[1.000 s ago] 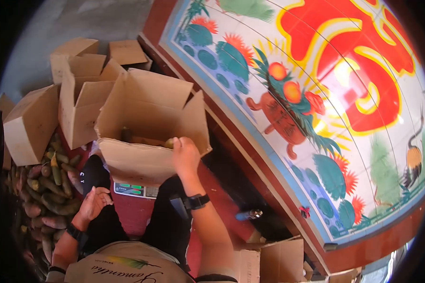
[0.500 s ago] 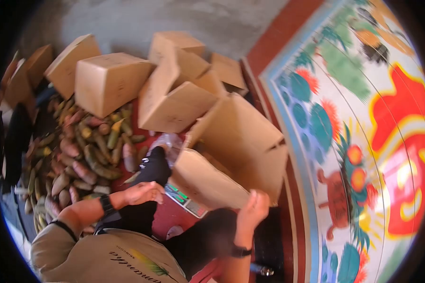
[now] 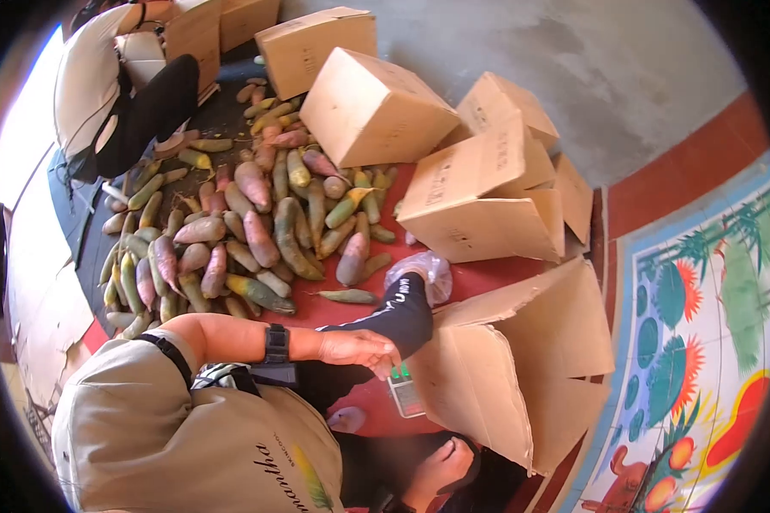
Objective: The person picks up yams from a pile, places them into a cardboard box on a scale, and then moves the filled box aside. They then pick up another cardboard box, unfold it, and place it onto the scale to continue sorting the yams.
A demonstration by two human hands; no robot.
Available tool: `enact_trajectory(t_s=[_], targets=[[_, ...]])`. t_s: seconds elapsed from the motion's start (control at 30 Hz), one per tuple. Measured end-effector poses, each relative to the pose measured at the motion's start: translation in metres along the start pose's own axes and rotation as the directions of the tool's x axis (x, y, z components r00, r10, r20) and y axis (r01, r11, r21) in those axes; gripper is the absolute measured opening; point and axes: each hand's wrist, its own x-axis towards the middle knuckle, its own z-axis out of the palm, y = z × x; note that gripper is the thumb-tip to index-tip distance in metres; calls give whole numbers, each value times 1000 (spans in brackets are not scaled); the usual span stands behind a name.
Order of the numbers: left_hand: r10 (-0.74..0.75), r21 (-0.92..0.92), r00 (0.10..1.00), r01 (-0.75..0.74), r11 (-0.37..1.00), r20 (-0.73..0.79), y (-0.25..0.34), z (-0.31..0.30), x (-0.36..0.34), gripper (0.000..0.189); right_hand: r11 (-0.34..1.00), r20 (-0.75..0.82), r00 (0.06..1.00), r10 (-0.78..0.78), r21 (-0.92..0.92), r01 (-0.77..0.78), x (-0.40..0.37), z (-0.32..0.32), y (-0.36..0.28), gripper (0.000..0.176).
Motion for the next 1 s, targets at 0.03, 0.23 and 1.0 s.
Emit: enact_trajectory(t_s=[0.03, 0.23, 1.0], targets=[[28, 7, 999, -27, 1000, -36, 7, 2, -8, 44, 999, -18, 999, 27, 26, -27, 0, 1, 0, 13], [152, 90, 923, -128, 988, -354, 32, -37, -56, 40, 998, 10, 999, 50, 23, -50, -1, 1, -2, 15], [542, 476, 425, 878, -52, -725, -48, -215, -288, 36, 997, 80, 996, -38, -67, 43, -1, 1, -2, 13]])
